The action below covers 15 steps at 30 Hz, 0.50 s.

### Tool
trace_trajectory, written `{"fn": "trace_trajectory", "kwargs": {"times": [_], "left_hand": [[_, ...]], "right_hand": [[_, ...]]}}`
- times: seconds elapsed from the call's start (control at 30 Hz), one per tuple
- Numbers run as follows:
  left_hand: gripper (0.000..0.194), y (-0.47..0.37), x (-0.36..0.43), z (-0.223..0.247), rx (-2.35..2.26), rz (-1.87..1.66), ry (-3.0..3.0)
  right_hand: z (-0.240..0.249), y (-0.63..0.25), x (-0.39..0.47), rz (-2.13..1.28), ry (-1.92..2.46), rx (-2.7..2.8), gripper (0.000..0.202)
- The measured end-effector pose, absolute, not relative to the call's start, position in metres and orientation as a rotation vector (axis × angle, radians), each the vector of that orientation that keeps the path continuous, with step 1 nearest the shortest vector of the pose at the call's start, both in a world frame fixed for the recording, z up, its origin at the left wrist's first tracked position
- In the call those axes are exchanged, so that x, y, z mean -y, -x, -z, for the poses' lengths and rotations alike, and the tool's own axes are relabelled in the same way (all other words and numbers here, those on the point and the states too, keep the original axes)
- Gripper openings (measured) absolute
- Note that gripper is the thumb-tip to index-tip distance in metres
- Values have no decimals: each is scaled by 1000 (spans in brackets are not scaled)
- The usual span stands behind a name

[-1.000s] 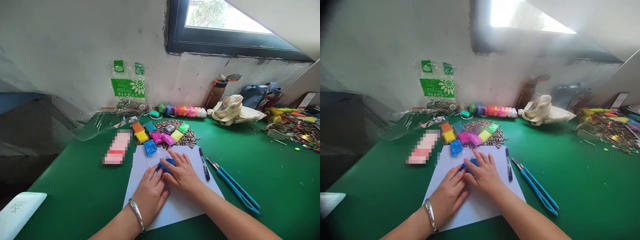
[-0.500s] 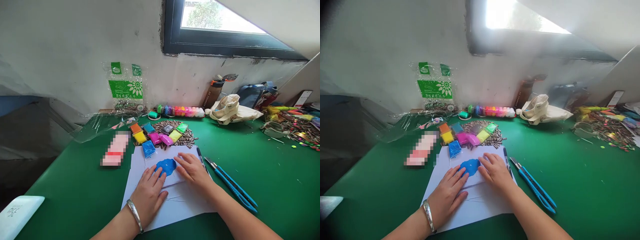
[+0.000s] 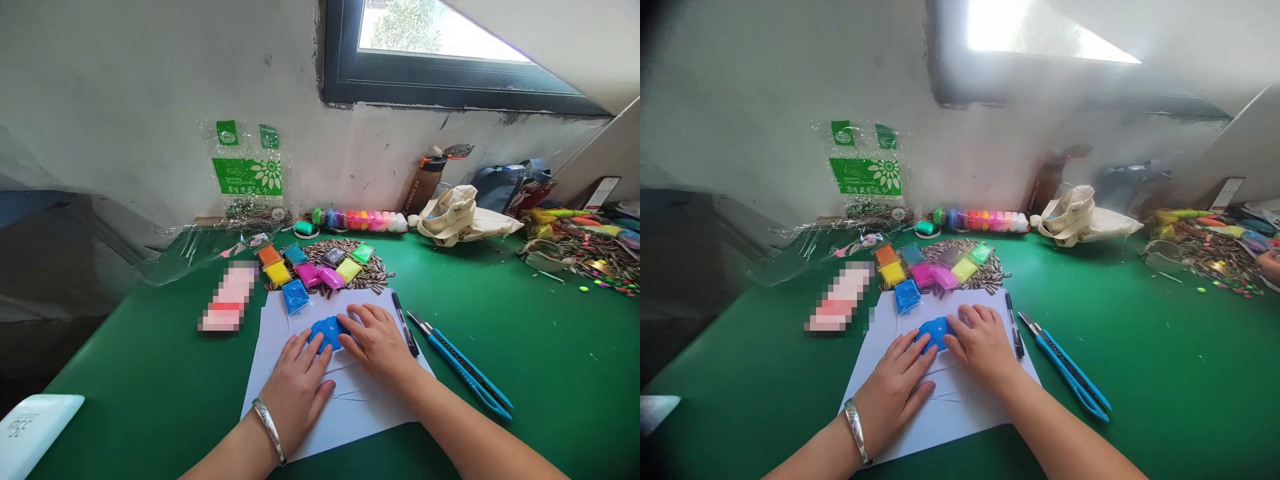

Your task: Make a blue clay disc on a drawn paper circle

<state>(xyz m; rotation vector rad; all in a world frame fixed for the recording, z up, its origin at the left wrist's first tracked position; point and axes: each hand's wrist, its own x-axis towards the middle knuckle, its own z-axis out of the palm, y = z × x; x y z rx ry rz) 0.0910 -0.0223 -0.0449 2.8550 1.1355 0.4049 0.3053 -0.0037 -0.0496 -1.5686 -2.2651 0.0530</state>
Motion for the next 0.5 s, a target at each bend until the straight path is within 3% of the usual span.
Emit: {"fn": "trace_trajectory", "kwargs": {"times": [0.2, 0.5], "left_hand": [[41, -91, 23, 45, -1138, -406, -2866], [41, -92, 23, 44, -1138, -415, -2841]], "right_hand": [[61, -322, -5, -186, 1381, 2196, 36], [50, -317, 2, -37, 1419, 2313, 31]]}}
